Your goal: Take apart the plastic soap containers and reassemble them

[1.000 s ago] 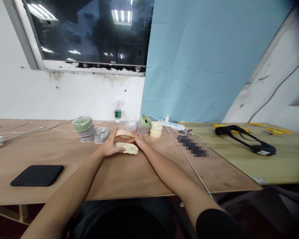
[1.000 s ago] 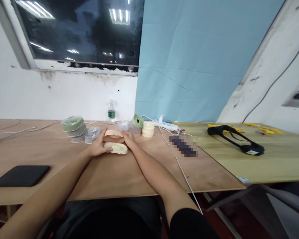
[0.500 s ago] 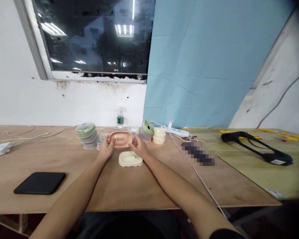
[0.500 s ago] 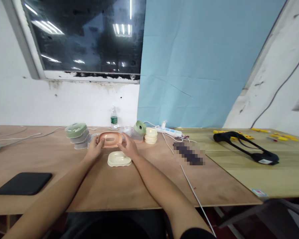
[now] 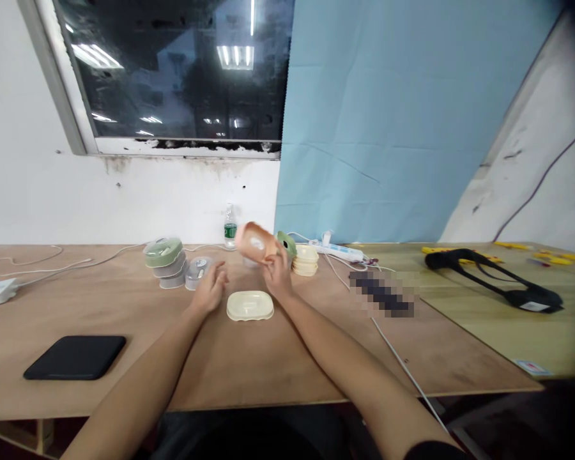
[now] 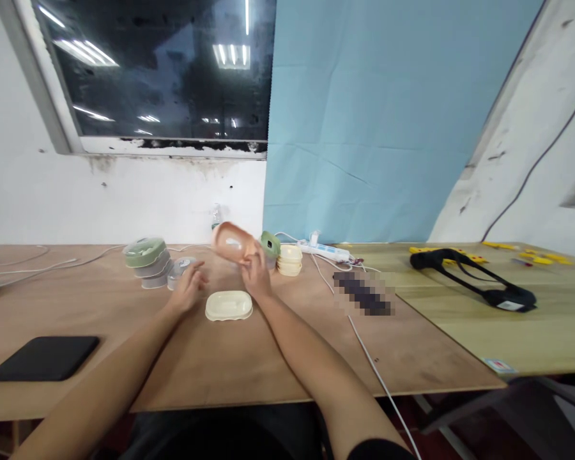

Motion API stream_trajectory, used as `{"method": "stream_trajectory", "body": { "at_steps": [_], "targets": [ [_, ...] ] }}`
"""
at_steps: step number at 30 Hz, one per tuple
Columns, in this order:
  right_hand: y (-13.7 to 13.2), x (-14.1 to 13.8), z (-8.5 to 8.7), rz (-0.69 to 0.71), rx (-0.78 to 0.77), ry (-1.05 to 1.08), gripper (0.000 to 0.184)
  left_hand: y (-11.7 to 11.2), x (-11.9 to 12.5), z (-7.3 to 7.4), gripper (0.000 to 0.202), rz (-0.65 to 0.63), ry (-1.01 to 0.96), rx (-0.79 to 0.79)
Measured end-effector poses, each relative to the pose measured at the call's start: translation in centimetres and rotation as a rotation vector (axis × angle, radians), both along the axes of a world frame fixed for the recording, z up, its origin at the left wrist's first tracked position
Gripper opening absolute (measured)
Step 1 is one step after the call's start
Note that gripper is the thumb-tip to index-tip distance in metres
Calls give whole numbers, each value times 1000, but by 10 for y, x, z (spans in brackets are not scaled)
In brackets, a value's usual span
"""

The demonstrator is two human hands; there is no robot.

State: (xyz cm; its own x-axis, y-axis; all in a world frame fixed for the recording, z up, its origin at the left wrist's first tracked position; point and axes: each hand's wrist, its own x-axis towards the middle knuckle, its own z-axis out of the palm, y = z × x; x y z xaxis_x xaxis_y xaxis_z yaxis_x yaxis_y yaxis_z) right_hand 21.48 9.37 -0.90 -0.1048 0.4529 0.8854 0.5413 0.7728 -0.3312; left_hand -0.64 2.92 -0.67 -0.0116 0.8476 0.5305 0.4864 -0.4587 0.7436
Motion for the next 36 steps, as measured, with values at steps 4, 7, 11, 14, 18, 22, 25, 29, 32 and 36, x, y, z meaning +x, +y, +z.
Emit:
{"method": "stream_trajectory", "body": {
  "at_steps": [4,7,11,14,18,22,25,29,32,36],
  "targets": [
    [22,24,0,-147,46,210,25,-9,8,4,52,-111,320,-24],
    [35,44,-3,-231,-15,246,27,-12,12,8,49,-129,362,-39],
    [44,57,-7,-299,-109,345,33,-13,12,10,49,-112,369,-48],
    [45,59,-7,-321,-123,336,36,-13,12,10,49,-102,377,-49],
    [43,60,-3,-342,-79,254,35,-13,12,10,48,-116,392,-47],
    [41,59,-1,-332,-64,209,37,-13,12,9,47,-124,397,-50],
    [44,56,3,-316,-82,213,38,-14,12,10,47,-124,394,-54],
    [55,53,16,-272,-149,199,38,-16,13,11,47,-122,401,-52],
    [63,57,31,-249,-246,153,36,-15,13,11,47,-122,405,-46],
    [63,60,46,-329,-281,-24,31,-14,12,9,47,-130,402,-32]
  ]
}}
